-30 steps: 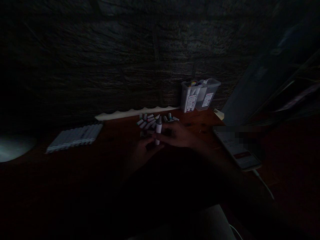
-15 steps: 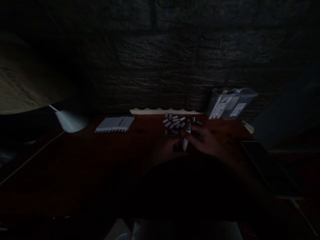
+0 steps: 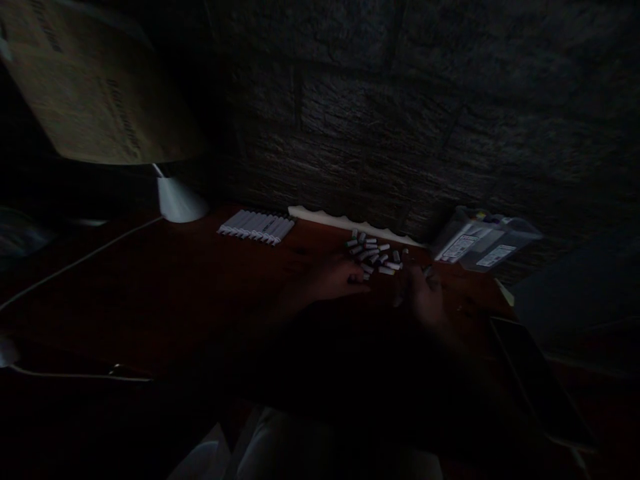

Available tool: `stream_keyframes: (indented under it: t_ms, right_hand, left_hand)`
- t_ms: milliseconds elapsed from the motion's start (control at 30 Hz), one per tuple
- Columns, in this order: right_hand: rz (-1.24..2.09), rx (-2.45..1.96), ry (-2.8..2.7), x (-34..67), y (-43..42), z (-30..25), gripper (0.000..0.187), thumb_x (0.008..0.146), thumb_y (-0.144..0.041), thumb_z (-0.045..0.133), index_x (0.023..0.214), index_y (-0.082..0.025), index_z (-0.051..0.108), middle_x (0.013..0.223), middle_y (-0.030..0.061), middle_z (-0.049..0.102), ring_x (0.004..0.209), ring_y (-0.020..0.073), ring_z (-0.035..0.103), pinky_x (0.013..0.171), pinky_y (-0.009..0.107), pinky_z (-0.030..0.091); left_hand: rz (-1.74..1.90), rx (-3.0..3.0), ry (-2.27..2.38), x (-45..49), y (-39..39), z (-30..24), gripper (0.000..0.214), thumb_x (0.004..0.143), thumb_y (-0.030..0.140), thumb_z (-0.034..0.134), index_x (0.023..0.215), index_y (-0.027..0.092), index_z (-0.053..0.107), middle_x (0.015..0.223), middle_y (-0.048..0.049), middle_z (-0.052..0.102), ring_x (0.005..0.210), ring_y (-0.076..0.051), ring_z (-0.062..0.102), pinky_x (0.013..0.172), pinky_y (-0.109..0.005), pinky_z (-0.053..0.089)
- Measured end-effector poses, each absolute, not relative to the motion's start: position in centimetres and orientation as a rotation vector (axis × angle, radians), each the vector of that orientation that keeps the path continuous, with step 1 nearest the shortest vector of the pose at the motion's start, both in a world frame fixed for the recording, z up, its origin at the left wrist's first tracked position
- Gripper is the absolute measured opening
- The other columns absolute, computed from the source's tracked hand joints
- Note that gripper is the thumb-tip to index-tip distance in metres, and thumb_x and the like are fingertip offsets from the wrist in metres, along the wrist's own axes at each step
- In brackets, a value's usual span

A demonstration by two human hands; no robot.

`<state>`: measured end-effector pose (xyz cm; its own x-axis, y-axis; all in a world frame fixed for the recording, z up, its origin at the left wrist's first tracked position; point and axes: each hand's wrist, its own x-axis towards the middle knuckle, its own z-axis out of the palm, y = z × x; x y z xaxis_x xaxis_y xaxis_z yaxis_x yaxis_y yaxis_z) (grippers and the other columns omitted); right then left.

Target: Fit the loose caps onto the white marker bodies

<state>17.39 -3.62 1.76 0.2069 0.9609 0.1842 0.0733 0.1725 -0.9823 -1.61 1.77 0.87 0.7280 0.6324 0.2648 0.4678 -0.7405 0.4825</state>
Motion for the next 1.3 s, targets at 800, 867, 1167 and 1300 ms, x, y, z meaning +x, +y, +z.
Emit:
stream_keyframes:
  t_ms: [800,867,1167,1300]
  right_hand:
    - [0.919,-1.369,-1.200,17.2,-3.6,1.9,0.064,0.085,-0.076,0.029,0.071,-0.021,0.061,0.073,0.0057,0.064,0.075,0.0221,0.060,0.064,0.033,0.044]
    - [0.870,-1.365,-1.335,17.7,-3.4,1.3,0.059,0.086,-0.072,0.036,0.087,-0.021,0.066,0.085,0.0071,0.068,0.085,0.0238,0.063,0.071,0.034,0.048]
    - [0.340,-1.260,-2.145,17.8,-1.7,-1.2,0.032,0.091,-0.028,0.055,0.122,-0.025,0.062,0.123,0.0086,0.064,0.111,0.0235,0.061,0.097,0.040,0.047]
    - [0.343,-1.315,-2.217,17.0,-1.5,-1.5,0.028,0.089,-0.021,0.056,0.114,-0.026,0.068,0.120,0.0076,0.067,0.108,0.0238,0.063,0.096,0.041,0.048]
  left_hand:
    - [0.674,2.511,0.717,-0.6,0.4,0.7,0.016,0.085,0.029,0.066,0.096,0.019,0.072,0.095,-0.0042,0.073,0.089,-0.018,0.065,0.078,-0.028,0.046]
    - [0.756,2.433,0.704,-0.8,0.8,0.9,0.013,0.084,0.026,0.066,0.091,0.017,0.071,0.091,-0.0043,0.072,0.085,-0.017,0.065,0.076,-0.027,0.047]
    - [1.399,1.480,0.831,-2.4,3.8,2.3,0.025,0.078,0.030,0.071,0.097,0.018,0.061,0.084,-0.0009,0.072,0.080,-0.015,0.067,0.076,-0.028,0.053]
    - [1.325,1.458,0.855,-2.1,3.9,1.6,0.015,0.080,0.020,0.063,0.094,0.017,0.059,0.089,-0.0023,0.071,0.085,-0.016,0.067,0.079,-0.029,0.052]
